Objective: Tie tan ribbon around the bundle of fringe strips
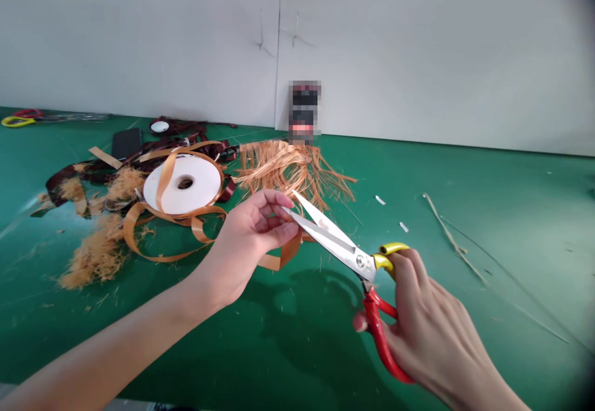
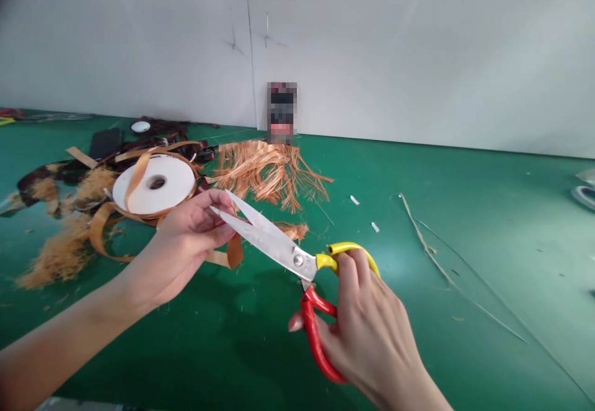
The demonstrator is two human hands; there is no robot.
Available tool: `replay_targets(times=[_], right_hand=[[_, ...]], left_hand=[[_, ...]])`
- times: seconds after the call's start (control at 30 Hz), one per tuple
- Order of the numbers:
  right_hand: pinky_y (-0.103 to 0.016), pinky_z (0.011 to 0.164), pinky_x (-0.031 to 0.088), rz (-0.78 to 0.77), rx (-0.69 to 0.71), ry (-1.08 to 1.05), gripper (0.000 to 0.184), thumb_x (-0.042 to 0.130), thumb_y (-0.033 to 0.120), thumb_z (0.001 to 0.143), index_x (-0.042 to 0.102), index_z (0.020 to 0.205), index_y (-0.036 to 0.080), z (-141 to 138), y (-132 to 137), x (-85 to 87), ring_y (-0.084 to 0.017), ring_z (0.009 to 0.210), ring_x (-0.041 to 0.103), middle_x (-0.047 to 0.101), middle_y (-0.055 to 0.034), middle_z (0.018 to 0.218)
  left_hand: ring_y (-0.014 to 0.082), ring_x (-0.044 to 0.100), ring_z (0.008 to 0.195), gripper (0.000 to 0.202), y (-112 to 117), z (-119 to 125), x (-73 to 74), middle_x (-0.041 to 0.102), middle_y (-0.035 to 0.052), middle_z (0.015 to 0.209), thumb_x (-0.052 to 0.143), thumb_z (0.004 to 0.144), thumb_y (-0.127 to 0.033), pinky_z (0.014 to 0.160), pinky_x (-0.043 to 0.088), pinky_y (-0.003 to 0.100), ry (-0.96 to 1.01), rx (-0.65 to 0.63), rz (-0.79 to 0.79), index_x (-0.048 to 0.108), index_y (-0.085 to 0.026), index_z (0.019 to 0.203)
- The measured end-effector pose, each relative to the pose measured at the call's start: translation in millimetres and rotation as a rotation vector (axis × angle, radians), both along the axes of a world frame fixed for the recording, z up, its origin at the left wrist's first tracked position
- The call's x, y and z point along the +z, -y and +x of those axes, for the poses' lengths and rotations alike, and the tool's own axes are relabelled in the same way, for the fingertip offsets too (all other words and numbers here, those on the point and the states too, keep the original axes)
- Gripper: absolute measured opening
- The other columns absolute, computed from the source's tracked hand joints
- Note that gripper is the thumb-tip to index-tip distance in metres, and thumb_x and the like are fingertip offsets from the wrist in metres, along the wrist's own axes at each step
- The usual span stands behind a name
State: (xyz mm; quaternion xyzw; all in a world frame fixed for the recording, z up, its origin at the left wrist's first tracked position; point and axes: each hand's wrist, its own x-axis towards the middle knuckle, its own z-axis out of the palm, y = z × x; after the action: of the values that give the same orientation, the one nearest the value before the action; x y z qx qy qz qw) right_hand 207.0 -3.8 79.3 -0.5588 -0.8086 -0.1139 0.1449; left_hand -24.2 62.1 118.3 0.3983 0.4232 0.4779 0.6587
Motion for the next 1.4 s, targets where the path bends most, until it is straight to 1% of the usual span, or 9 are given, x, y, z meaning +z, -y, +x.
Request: replay_targets(times=[0.13, 0.3, 0.47, 0.6, 0.8, 0.93, 1.1, 1.27, 1.4], right_hand=[[-0.033, 0.042, 0.047, -0.024, 0.003, 0.013, 0.045, 0.040, 0.055, 0.086, 0.045, 0.100, 0.013, -2.3, -2.4, 1.3, -0.023, 0.057, 0.061, 0.060, -0.0166, 0.092], [-0.032, 0.041, 0.044, -0.039, 0.010, 0.023, 0.043, 0.043, 0.054, 0.085, 0.045, 0.101, 0.014, -3.3, -3.4, 3.2, -0.020, 0.054, 0.057, 0.059, -0.0149, 0.090], [-0.031, 0.041, 0.044, -0.053, 0.022, 0.034, 0.042, 0.044, 0.055, 0.085, 0.045, 0.099, 0.015, -3.9, -4.9, 3.1, -0.019, 0.054, 0.057, 0.060, -0.0147, 0.093], [-0.029, 0.038, 0.042, -0.047, 0.058, 0.051, 0.036, 0.038, 0.052, 0.090, 0.044, 0.094, 0.017, -2.2, -6.7, 3.8, -0.016, 0.046, 0.053, 0.059, -0.0110, 0.085], [-0.027, 0.037, 0.041, -0.049, 0.069, 0.056, 0.029, 0.034, 0.048, 0.094, 0.041, 0.090, 0.020, -0.2, -8.0, 3.9, -0.015, 0.045, 0.055, 0.059, -0.0091, 0.084], [-0.026, 0.035, 0.038, -0.044, 0.072, 0.053, 0.029, 0.029, 0.047, 0.097, 0.038, 0.084, 0.022, -0.7, -8.5, 3.9, -0.012, 0.040, 0.050, 0.059, -0.0080, 0.083], [-0.025, 0.034, 0.036, -0.006, 0.090, 0.094, 0.032, 0.024, 0.046, 0.098, 0.037, 0.083, 0.022, 0.1, -9.9, 2.8, -0.012, 0.040, 0.049, 0.056, -0.0063, 0.078], [-0.025, 0.031, 0.034, 0.007, 0.093, 0.104, 0.036, 0.019, 0.049, 0.098, 0.036, 0.080, 0.023, 0.1, -10.7, 3.9, -0.011, 0.037, 0.046, 0.055, -0.0063, 0.077], [-0.026, 0.033, 0.036, -0.024, 0.086, 0.119, 0.030, 0.024, 0.041, 0.098, 0.038, 0.081, 0.022, 0.9, -9.7, 4.5, -0.011, 0.038, 0.047, 0.055, -0.0074, 0.080]], left_hand=[[0.0087, 0.057, 0.063, 0.019, -1.0, 1.7, 3.8, 0.058, -0.0053, 0.068, 0.067, 0.075, -0.003, 0.059, 0.050, 0.020, -0.001, -0.004, -0.034, 0.055, -0.018, 0.079], [0.0093, 0.060, 0.067, 0.020, -1.9, -0.1, 1.7, 0.061, -0.0036, 0.069, 0.067, 0.073, -0.002, 0.058, 0.048, 0.017, 0.033, 0.010, -0.005, 0.057, -0.017, 0.078], [0.0058, 0.060, 0.064, 0.019, -2.9, -3.7, -1.5, 0.060, -0.0055, 0.068, 0.067, 0.074, -0.001, 0.059, 0.047, 0.014, 0.040, -0.017, 0.008, 0.058, -0.017, 0.076], [0.0053, 0.060, 0.065, 0.020, -3.7, -5.6, -2.4, 0.060, -0.0055, 0.069, 0.068, 0.072, 0.000, 0.058, 0.047, 0.012, 0.030, -0.012, -0.003, 0.057, -0.017, 0.073], [0.0080, 0.061, 0.065, 0.021, -4.1, -5.5, -1.4, 0.060, -0.0041, 0.071, 0.069, 0.071, -0.001, 0.060, 0.050, 0.016, -0.002, 0.011, -0.004, 0.056, -0.017, 0.072], [0.0085, 0.062, 0.067, 0.020, -4.2, -6.4, -0.9, 0.060, -0.0041, 0.071, 0.068, 0.072, -0.002, 0.063, 0.050, 0.017, -0.010, 0.007, 0.004, 0.057, -0.018, 0.072], [0.0111, 0.065, 0.071, 0.017, -5.1, -9.1, -3.4, 0.064, -0.0027, 0.073, 0.067, 0.074, -0.004, 0.065, 0.051, 0.020, -0.037, -0.023, 0.026, 0.058, -0.018, 0.074], [0.0088, 0.064, 0.066, 0.019, -4.9, -9.6, -3.8, 0.063, -0.0056, 0.068, 0.068, 0.073, -0.003, 0.059, 0.049, 0.017, 0.004, -0.036, 0.006, 0.058, -0.019, 0.076], [0.0067, 0.062, 0.061, 0.021, -4.0, -7.7, -1.7, 0.062, -0.0070, 0.066, 0.068, 0.072, -0.001, 0.053, 0.046, 0.015, 0.017, -0.031, -0.022, 0.057, -0.018, 0.077]])
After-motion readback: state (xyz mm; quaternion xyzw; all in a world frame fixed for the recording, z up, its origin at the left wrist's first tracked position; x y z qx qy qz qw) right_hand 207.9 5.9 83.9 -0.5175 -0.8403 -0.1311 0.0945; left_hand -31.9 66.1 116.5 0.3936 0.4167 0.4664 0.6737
